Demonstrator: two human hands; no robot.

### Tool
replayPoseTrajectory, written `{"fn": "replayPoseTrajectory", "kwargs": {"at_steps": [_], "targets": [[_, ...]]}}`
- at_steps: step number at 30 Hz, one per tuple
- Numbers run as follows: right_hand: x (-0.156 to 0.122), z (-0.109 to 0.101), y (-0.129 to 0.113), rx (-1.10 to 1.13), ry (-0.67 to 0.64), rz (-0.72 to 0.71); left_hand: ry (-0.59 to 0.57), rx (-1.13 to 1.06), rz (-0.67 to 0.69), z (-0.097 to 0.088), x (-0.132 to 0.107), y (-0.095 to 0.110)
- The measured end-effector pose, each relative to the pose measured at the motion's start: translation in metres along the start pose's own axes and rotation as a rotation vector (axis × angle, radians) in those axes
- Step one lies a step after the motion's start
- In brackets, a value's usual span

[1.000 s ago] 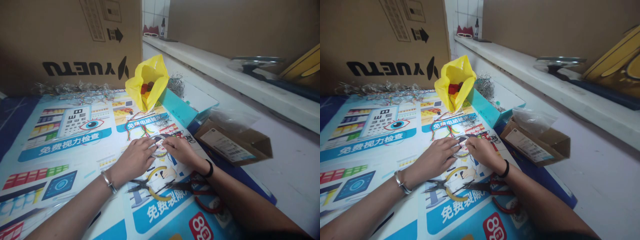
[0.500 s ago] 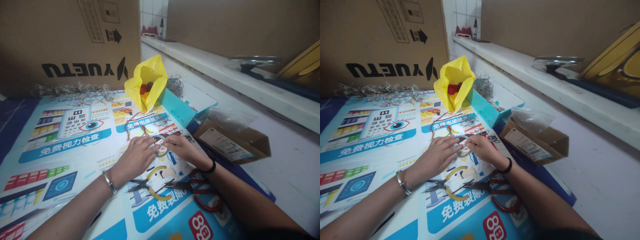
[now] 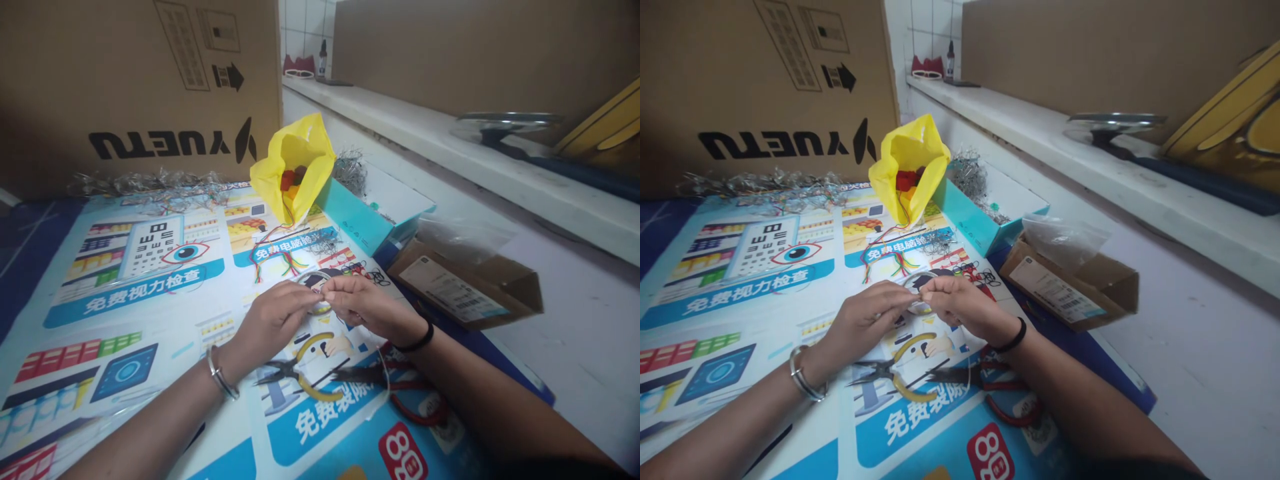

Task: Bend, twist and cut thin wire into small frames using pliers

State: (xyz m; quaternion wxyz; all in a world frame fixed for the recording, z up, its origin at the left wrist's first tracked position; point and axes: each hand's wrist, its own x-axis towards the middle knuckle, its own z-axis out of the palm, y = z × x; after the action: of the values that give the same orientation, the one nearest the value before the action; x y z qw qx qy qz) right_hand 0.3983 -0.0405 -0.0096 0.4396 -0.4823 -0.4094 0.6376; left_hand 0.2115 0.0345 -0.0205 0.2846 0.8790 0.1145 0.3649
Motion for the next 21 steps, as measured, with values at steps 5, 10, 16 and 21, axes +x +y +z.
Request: {"fn": "replayPoseTrajectory", "kwargs": {"at_steps": [5, 10, 16, 21], "targets": [[-0.0003, 0.0042, 0.0035, 0.18, -0.101, 0.032, 0.057, -0.168, -0.299, -0.0034, 0.0038, 0.0097], [0.0001, 0.0076, 0.0077, 0.196, -0.159, 0.006, 0.037, -0.256, -0.266, -0.0037, 0.0049, 0.0085], [-0.0019, 0.0098, 0.0058, -0.061, -0.169, -0.129, -0.04, -0.184, -0.226, -0.0054, 0.0051, 0.0088], [-0.0032, 0.0099, 0.0036, -0.174, -0.167, -0.096, -0.102, -0.154, -0.2, -0.0088, 0.0039, 0.0098]]}}
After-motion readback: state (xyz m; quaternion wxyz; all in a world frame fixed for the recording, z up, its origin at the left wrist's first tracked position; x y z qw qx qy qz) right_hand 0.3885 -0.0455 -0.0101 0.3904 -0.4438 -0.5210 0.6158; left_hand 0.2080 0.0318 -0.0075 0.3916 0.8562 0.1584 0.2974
